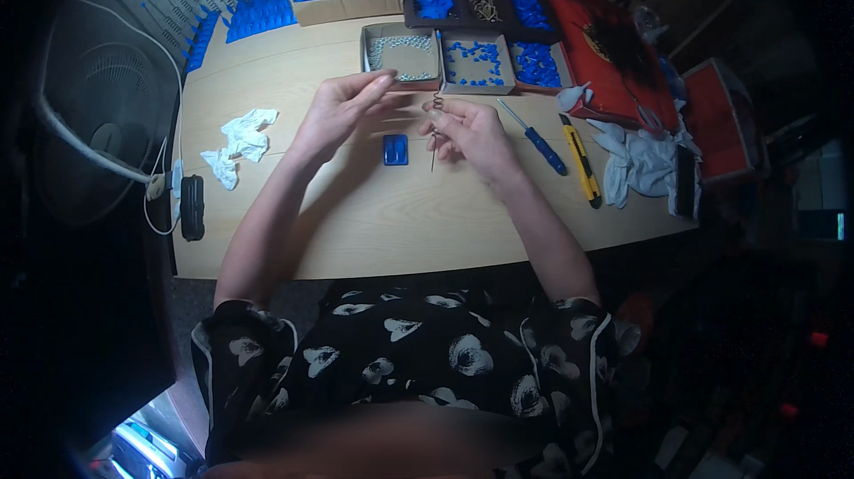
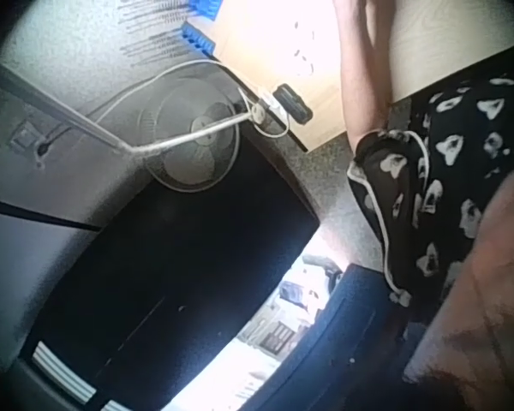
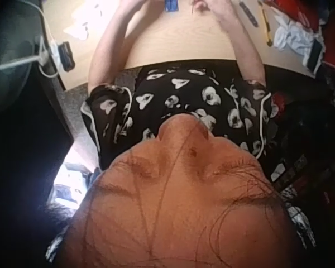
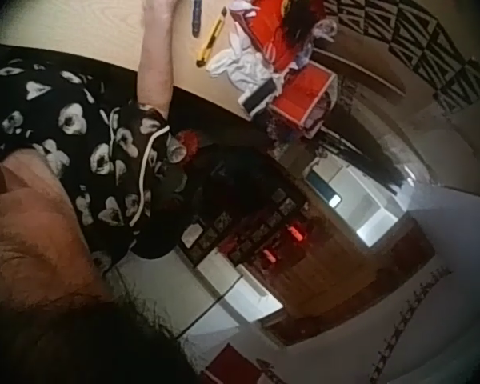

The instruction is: The person assembles small blue plastic components with metal rods and beads using a screwdriver and glue from a glue bottle.

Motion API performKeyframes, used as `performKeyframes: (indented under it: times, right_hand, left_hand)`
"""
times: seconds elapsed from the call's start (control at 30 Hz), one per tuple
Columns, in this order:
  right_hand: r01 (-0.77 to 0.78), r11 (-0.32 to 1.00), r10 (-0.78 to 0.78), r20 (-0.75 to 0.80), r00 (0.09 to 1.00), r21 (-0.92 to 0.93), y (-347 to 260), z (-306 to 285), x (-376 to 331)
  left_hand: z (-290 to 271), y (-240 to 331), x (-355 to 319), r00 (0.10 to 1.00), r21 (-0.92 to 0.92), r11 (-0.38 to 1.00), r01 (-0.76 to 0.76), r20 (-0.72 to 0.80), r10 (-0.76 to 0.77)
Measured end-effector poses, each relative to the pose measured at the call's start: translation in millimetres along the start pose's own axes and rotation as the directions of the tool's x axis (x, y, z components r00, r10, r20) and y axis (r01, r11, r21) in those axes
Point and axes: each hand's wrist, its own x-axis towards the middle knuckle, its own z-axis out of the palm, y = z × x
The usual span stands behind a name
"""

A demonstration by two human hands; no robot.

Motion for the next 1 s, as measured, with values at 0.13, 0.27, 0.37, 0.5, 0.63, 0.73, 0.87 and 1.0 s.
performKeyframes:
  times: [0.13,0.27,0.37,0.5,0.63,0.73,0.87,1.0]
  right_hand:
    - [-0.068,0.997,0.068,0.006,0.998,-0.023,18.1,-27.7,24.7]
    - [-0.054,0.995,0.055,0.007,0.998,-0.084,12.5,-30.9,30.7]
    - [-0.090,0.995,0.089,-0.021,0.996,-0.034,7.2,-32.9,32.9]
    - [-0.122,0.991,0.125,-0.064,0.990,0.051,6.1,-43.5,28.9]
    - [-0.107,0.991,0.111,-0.042,0.993,0.085,6.0,-45.5,28.2]
    - [-0.089,0.996,0.088,-0.065,0.994,-0.017,3.7,-44.1,23.7]
    - [-0.030,0.994,0.020,-0.098,0.995,-0.103,6.5,-37.9,21.6]
    - [-0.009,0.967,-0.028,-0.142,0.989,-0.256,9.3,-40.2,23.3]
  left_hand:
    - [-24.4,-6.1,-14.5,0.999,-0.053,0.998,0.026,0.044,-0.024]
    - [-33.8,-0.7,-25.3,0.987,-0.208,0.967,0.148,0.089,-0.132]
    - [-42.8,-12.6,-28.3,0.984,-0.338,0.925,0.175,0.095,-0.152]
    - [-48.8,-18.1,-32.8,0.987,-0.410,0.898,0.159,0.046,-0.154]
    - [-53.1,-19.5,-32.2,0.983,-0.478,0.860,0.181,0.085,-0.160]
    - [-54.4,-19.7,-31.6,0.977,-0.554,0.805,0.211,0.107,-0.182]
    - [-56.0,-24.0,-30.1,0.985,-0.506,0.846,0.166,0.037,-0.171]
    - [-54.5,-26.3,-32.5,0.989,-0.285,0.955,0.084,-0.095,-0.115]
